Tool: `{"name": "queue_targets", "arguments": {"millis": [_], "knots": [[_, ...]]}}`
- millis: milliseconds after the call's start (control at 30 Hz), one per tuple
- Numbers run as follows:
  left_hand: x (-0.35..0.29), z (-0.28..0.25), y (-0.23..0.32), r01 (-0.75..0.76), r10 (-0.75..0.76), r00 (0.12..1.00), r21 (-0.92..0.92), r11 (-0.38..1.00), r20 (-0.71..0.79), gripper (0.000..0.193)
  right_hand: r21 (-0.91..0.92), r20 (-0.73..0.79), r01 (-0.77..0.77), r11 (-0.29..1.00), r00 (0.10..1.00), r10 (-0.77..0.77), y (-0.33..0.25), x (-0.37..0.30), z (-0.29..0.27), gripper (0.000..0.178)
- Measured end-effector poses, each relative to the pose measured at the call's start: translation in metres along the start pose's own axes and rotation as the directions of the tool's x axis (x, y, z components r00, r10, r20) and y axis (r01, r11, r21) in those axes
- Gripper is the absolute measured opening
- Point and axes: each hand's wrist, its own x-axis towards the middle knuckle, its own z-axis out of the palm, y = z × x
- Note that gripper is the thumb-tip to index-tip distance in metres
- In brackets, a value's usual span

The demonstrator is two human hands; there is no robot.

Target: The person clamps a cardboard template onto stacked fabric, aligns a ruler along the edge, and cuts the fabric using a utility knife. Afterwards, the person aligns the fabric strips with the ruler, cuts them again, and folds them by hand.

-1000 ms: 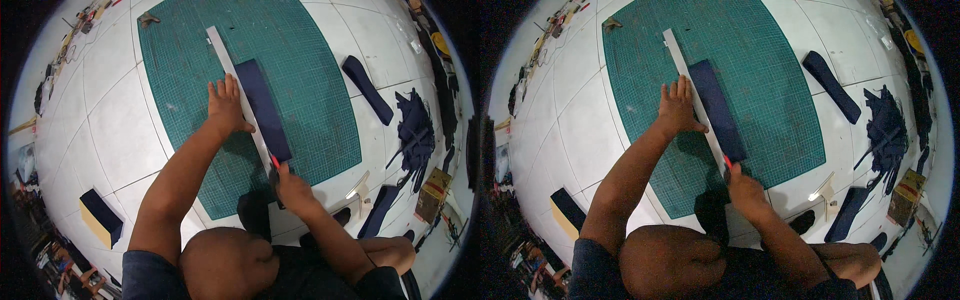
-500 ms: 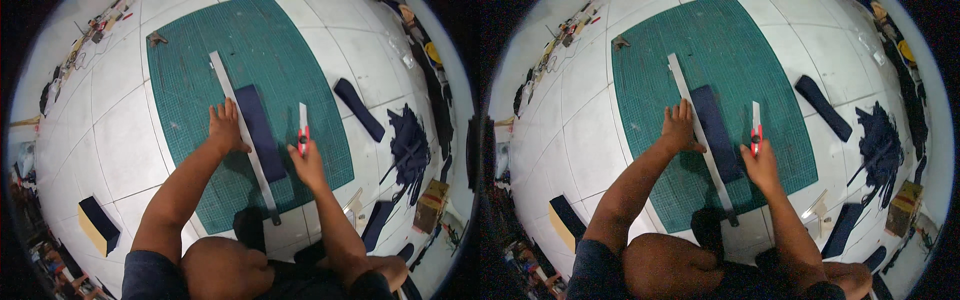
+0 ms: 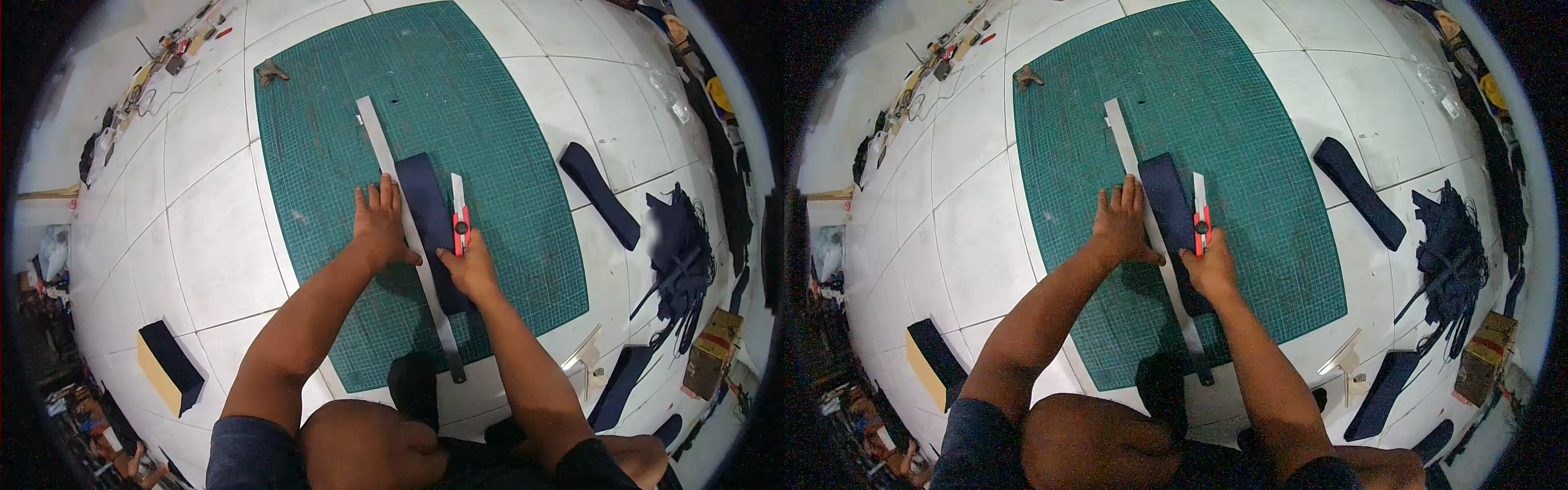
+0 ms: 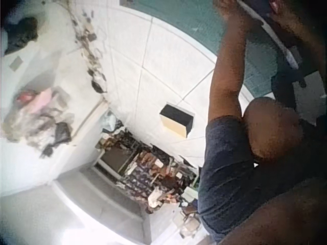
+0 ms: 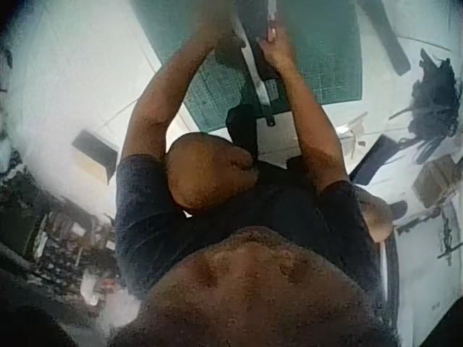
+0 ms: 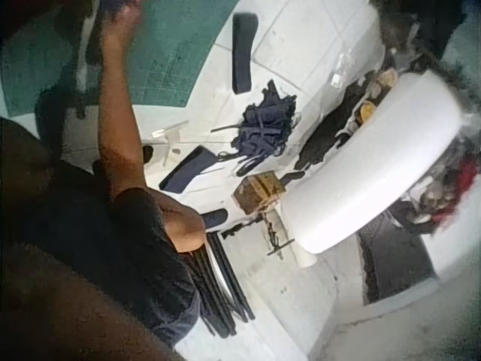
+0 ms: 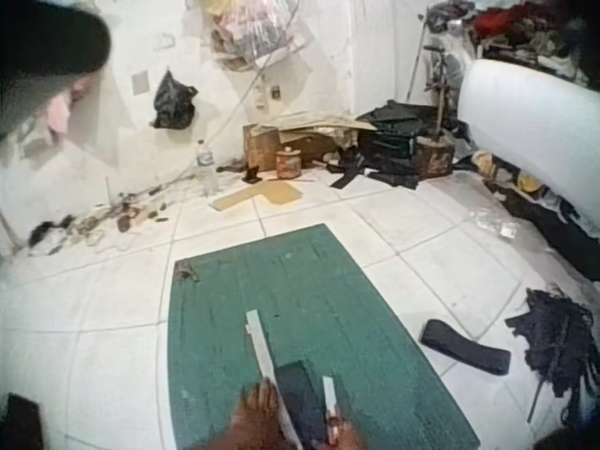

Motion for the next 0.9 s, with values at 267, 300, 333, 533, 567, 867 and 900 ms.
{"name": "queue_targets", "arguments": {"millis": [267,300,333,533,567,867,900], "knots": [[-0.003,0.000,-0.001,-0.016,0.015,1.000,-0.067,0.998,-0.021,0.146,0.385,0.087,-0.011,0.923,0.996,-0.024,0.005,-0.005,-0.093,0.067],[-0.006,0.003,-0.005,-0.004,0.002,1.000,-0.071,0.997,-0.024,0.146,0.330,0.188,-0.022,0.944,0.981,-0.043,-0.008,-0.011,-0.110,0.069],[-0.008,0.004,-0.008,0.008,-0.010,1.000,-0.073,0.997,-0.028,0.146,0.277,0.288,-0.028,0.961,0.956,-0.055,-0.016,-0.013,-0.129,0.071],[0.000,-0.001,0.005,-0.013,0.011,0.999,-0.037,0.999,-0.041,0.151,-0.203,0.368,0.159,0.966,0.927,-0.075,-0.044,-0.027,-0.292,0.066],[-0.002,-0.006,0.002,-0.001,0.000,1.000,-0.043,0.999,-0.021,0.152,-0.230,0.353,0.153,0.961,0.933,-0.064,-0.053,-0.028,-0.311,0.064],[-0.003,-0.003,0.008,0.036,-0.035,0.999,-0.022,0.999,0.019,0.160,-0.082,0.162,0.264,0.961,0.955,-0.249,-0.043,-0.001,-0.417,0.061],[-0.004,-0.005,0.008,0.048,-0.047,0.998,-0.029,0.998,0.033,0.161,-0.119,0.144,0.240,0.963,0.964,-0.223,-0.039,0.003,-0.424,0.056]]}}
